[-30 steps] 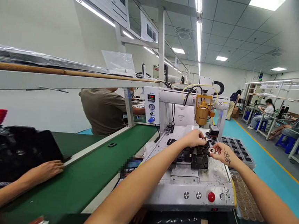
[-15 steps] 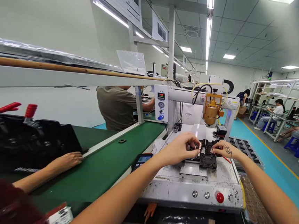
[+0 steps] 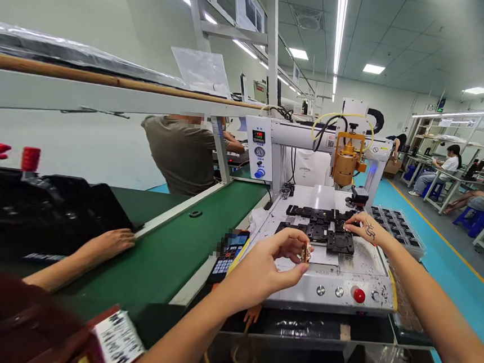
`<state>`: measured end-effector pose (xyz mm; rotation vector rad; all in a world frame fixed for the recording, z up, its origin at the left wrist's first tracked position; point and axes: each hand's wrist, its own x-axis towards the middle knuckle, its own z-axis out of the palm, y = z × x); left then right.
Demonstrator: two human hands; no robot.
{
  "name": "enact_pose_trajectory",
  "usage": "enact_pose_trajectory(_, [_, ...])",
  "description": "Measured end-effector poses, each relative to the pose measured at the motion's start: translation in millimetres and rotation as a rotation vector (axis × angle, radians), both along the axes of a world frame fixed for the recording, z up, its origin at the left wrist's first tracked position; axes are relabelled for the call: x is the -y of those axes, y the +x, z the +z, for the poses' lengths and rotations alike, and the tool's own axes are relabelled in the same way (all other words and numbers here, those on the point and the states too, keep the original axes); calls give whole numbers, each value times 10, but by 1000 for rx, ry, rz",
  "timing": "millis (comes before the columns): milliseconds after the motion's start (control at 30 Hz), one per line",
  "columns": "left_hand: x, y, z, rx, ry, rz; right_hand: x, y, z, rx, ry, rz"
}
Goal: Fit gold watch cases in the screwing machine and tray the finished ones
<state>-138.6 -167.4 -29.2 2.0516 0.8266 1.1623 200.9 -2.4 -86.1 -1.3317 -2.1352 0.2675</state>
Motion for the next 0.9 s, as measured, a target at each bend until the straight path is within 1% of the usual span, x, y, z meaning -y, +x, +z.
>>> enact_pose_trajectory(67, [87,24,-110,32,-5,13,232,-26,-23,-53,76,-81])
enact_pose_trajectory(100, [139,17,-187,24,8,43,408,-27,-62,-87,122,-131])
enact_pose_trajectory(167, [258,-34,-394,-18,59,125,864,-3,-194,-157,216,-234])
enact_pose_trajectory(200, [321,-67,-526,-38,86,160,1122,20,-283,-190,261,-291])
enact_pose_trajectory(267, [438,-112,-847,-63,118,186,1611,78,-490,-231,327,-392])
enact_pose_trajectory(333, [518,-95,-1223,-87,98,145,1959,129,-708,-238,380,-490])
enact_pose_trajectory(400, [544,-19,-1614,-153,60,69,2124,152,-897,-213,419,-565])
enact_pose_trajectory(467, [536,72,-1966,-261,64,12,2175,127,-1027,-207,438,-606])
enact_pose_trajectory(533, [542,131,-2237,-355,93,-28,2228,39,-1101,-231,445,-614])
enact_pose_trajectory(567, [563,139,-2334,-383,104,-40,2279,-32,-1125,-242,441,-602])
enact_pose_trajectory(633, [651,115,-2451,-394,106,-50,2429,-225,-1177,-247,391,-530])
enact_pose_trajectory(700, [772,62,-2485,-376,106,-43,2586,-458,-1257,-243,280,-381])
enact_pose_trajectory(767, [870,15,-2462,-362,119,-31,2667,-677,-1376,-243,146,-193])
enact_pose_trajectory(800, [894,3,-2438,-359,127,-22,2663,-764,-1444,-242,95,-115])
enact_pose_trajectory(867, [877,9,-2377,-358,125,6,2580,-875,-1581,-235,40,-25])
enact_pose_trajectory(900, [840,30,-2347,-354,117,18,2515,-896,-1644,-224,36,-19])
